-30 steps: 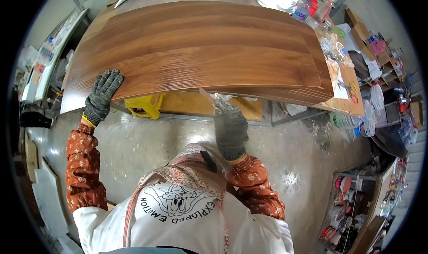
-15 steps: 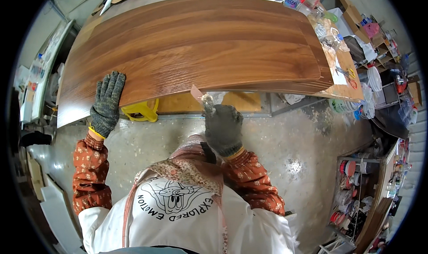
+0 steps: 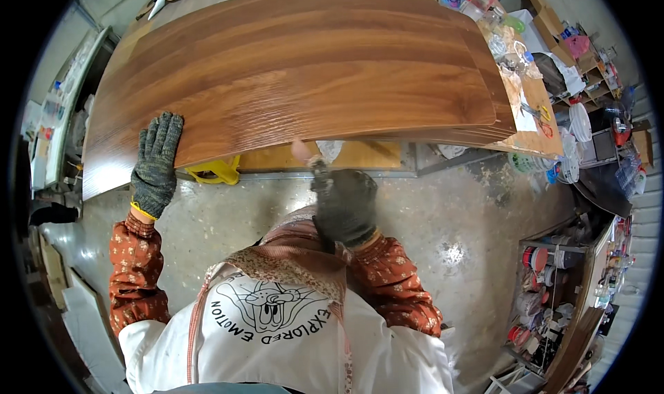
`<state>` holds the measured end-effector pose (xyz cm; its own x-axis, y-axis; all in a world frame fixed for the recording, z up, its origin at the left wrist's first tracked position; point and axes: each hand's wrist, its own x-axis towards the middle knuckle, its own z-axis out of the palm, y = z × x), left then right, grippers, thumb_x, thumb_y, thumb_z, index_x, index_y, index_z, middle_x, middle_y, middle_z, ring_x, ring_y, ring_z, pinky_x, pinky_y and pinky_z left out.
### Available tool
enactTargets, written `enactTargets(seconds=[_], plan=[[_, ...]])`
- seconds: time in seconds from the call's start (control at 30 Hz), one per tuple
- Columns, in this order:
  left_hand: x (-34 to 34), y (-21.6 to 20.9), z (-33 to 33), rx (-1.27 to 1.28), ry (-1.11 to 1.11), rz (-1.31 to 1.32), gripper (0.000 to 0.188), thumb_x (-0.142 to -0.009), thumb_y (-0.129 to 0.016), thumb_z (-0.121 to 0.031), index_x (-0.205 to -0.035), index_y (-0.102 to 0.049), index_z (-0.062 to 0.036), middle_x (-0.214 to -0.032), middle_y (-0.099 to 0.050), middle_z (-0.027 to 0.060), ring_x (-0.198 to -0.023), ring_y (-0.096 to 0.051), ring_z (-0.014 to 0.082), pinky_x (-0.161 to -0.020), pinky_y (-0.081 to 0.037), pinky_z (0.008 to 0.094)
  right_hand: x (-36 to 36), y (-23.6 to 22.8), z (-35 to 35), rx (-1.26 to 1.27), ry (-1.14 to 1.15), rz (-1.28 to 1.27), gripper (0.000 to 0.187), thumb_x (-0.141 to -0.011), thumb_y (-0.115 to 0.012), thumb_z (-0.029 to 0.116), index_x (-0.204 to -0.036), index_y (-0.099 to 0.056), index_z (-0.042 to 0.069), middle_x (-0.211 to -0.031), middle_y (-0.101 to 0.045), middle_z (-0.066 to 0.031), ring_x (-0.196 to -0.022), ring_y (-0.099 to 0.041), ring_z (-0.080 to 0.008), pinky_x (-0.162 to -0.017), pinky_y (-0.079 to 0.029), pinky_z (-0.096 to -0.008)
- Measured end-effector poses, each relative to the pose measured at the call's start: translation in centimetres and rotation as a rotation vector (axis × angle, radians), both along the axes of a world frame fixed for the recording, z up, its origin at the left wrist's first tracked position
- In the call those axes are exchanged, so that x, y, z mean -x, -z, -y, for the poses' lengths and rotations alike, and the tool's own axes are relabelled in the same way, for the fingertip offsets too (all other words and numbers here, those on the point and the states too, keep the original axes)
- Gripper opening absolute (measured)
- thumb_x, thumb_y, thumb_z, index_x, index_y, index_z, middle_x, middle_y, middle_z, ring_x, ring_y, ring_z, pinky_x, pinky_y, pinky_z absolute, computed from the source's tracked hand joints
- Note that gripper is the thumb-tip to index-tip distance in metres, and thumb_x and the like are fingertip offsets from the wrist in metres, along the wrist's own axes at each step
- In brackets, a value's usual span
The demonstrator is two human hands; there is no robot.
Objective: The person wipes down wooden panels with a cloth and a liquid from a bottle, then uses a sanding block on the edges and surfaces of several panels.
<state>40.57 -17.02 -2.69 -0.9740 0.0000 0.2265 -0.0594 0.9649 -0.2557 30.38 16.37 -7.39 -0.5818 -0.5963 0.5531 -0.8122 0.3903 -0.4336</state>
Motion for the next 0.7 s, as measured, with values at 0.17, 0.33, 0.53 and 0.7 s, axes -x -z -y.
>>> enactTargets(seconds=[0.17, 0.33, 0.53, 0.7], plan=[[0.6, -0.3, -0.5, -0.02, 0.023, -0.051, 0.072, -0.075, -0.041, 0.009, -0.144, -0.033, -0.0107, -0.147, -0.034, 0.0144, -0.137, -0.029, 0.0324, -0.114, -0.018, 0.047, 0.5, 3.5, 0.1, 0.077, 0.142, -0.171, 0.032, -0.08, -0.063, 0.019, -0.108, -0.057, 0.006, -0.096, -0.056, -0.0135, -0.081, -0.054, -0.0266, -0.065, -0.043, -0.043], [-0.4, 0.5, 0.5, 0.025, -0.03, -0.041, 0.071, -0.076, -0.043, 0.008, -0.144, -0.034, -0.0111, -0.147, -0.034, 0.0146, -0.136, -0.031, 0.0325, -0.113, -0.021, 0.0471, 3.3, 1.7, -6.5, 0.006, 0.394, -0.118, 0.036, -0.082, -0.058, 0.001, -0.117, -0.06, 0.008, -0.077, -0.06, -0.0086, -0.068, -0.058, -0.022, -0.054, -0.045, -0.0361], [0.4, 0.6, 0.5, -0.041, 0.018, -0.048, 0.077, -0.07, -0.042, 0.014, -0.143, -0.035, -0.0102, -0.147, -0.034, 0.0157, -0.137, -0.03, 0.0336, -0.113, -0.02, 0.047, 5.0, 1.8, -10.3, 0.088, 0.571, -0.288, 0.057, -0.078, -0.056, -0.002, -0.132, -0.047, 0.012, -0.086, -0.063, -0.0065, -0.071, -0.058, -0.0267, -0.06, -0.047, -0.0397], [-0.1, 0.9, 0.9, -0.059, 0.007, -0.045, 0.08, -0.068, -0.042, 0.014, -0.144, -0.034, -0.0092, -0.147, -0.034, 0.0142, -0.138, -0.028, 0.0323, -0.114, -0.019, 0.0453, 4.9, 2.1, -11.8, -0.023, 0.483, -0.219, 0.06, -0.076, -0.059, -0.001, -0.134, -0.045, 0.01, -0.074, -0.06, -0.0059, -0.069, -0.057, -0.0272, -0.06, -0.046, -0.0405]])
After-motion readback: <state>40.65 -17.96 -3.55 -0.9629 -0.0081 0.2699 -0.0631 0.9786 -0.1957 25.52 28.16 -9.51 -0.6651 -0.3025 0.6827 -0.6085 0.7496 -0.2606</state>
